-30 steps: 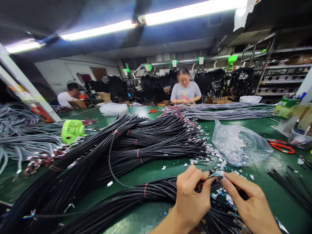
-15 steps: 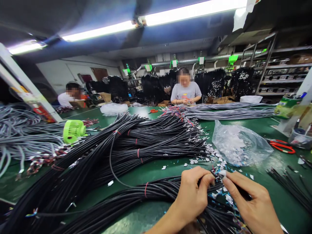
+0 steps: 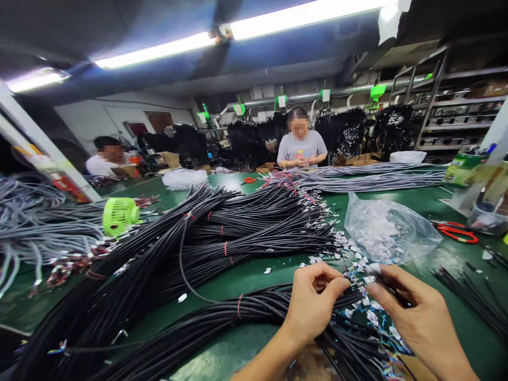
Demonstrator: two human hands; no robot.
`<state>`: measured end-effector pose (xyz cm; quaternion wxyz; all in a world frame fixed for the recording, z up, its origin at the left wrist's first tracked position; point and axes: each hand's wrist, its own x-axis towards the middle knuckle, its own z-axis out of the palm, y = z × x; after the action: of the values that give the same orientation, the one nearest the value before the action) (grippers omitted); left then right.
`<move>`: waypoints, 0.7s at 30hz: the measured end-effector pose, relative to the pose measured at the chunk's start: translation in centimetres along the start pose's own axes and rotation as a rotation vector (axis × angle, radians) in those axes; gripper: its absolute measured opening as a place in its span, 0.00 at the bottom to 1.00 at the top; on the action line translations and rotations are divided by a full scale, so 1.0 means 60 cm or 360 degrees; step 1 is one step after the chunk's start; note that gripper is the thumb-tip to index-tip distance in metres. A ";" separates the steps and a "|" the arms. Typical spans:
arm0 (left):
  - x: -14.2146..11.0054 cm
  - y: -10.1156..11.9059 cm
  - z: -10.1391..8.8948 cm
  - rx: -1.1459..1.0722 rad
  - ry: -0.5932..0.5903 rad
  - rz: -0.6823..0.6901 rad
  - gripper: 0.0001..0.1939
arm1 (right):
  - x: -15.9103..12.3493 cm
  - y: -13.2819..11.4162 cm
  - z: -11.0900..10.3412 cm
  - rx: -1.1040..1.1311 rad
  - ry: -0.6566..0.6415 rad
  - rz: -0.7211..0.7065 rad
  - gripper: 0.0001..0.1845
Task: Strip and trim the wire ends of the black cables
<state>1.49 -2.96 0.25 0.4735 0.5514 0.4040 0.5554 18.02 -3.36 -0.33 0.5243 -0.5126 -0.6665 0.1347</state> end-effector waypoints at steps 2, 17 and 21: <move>-0.005 -0.005 0.003 0.0121 0.0025 0.0104 0.09 | 0.001 -0.010 0.000 0.0129 -0.0101 -0.0027 0.12; -0.019 -0.007 0.010 0.0827 0.0092 0.0659 0.06 | 0.003 -0.008 0.006 0.0289 -0.0321 0.0046 0.10; -0.011 -0.003 0.004 0.0866 -0.0029 0.0593 0.03 | 0.007 0.006 0.013 0.0661 -0.0452 0.0414 0.15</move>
<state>1.69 -3.55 -0.06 0.2027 0.7271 0.4254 0.4993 17.58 -2.57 -0.67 0.4976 -0.4514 -0.6201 0.4049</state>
